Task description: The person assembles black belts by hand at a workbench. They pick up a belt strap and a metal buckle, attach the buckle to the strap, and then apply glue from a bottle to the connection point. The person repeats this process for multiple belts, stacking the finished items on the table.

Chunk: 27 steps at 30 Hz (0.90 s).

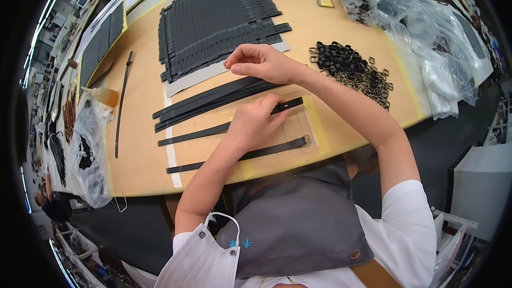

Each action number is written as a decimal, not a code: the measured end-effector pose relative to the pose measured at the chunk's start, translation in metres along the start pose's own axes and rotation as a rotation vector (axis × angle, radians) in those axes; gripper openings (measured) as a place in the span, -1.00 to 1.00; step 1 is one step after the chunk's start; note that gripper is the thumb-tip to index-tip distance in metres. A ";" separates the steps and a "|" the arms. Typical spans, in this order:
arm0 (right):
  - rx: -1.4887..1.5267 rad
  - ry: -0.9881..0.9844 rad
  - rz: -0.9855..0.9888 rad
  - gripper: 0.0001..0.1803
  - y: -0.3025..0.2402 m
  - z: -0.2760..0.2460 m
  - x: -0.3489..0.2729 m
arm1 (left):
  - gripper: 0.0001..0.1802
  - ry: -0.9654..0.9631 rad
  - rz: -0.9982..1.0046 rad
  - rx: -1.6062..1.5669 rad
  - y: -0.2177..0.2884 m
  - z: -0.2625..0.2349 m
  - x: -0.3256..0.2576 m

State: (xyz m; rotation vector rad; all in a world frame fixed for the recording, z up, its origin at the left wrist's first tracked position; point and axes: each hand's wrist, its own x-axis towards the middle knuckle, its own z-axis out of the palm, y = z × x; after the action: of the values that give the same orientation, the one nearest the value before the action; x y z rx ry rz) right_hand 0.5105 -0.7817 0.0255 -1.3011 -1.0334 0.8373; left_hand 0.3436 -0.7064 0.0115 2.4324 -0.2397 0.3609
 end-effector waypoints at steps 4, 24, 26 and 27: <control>0.158 0.034 0.046 -0.74 0.012 -0.006 -0.006 | -0.69 -0.031 0.029 -0.047 -0.001 0.004 0.003; -0.056 0.540 0.398 -0.55 0.001 -0.038 -0.110 | -0.71 -0.005 0.016 -0.110 0.003 0.002 0.006; -0.081 0.565 0.329 -0.57 0.007 -0.036 -0.112 | -0.72 0.023 0.011 -0.128 -0.001 0.002 0.007; -0.187 0.591 0.278 -0.59 0.010 -0.036 -0.113 | -0.72 0.036 0.008 -0.138 -0.003 0.002 0.009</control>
State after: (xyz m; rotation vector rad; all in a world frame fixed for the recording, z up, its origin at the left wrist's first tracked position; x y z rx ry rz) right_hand 0.5062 -0.8987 0.0022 -1.7414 -0.4731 0.5078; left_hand 0.3527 -0.7060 0.0113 2.2880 -0.2503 0.3787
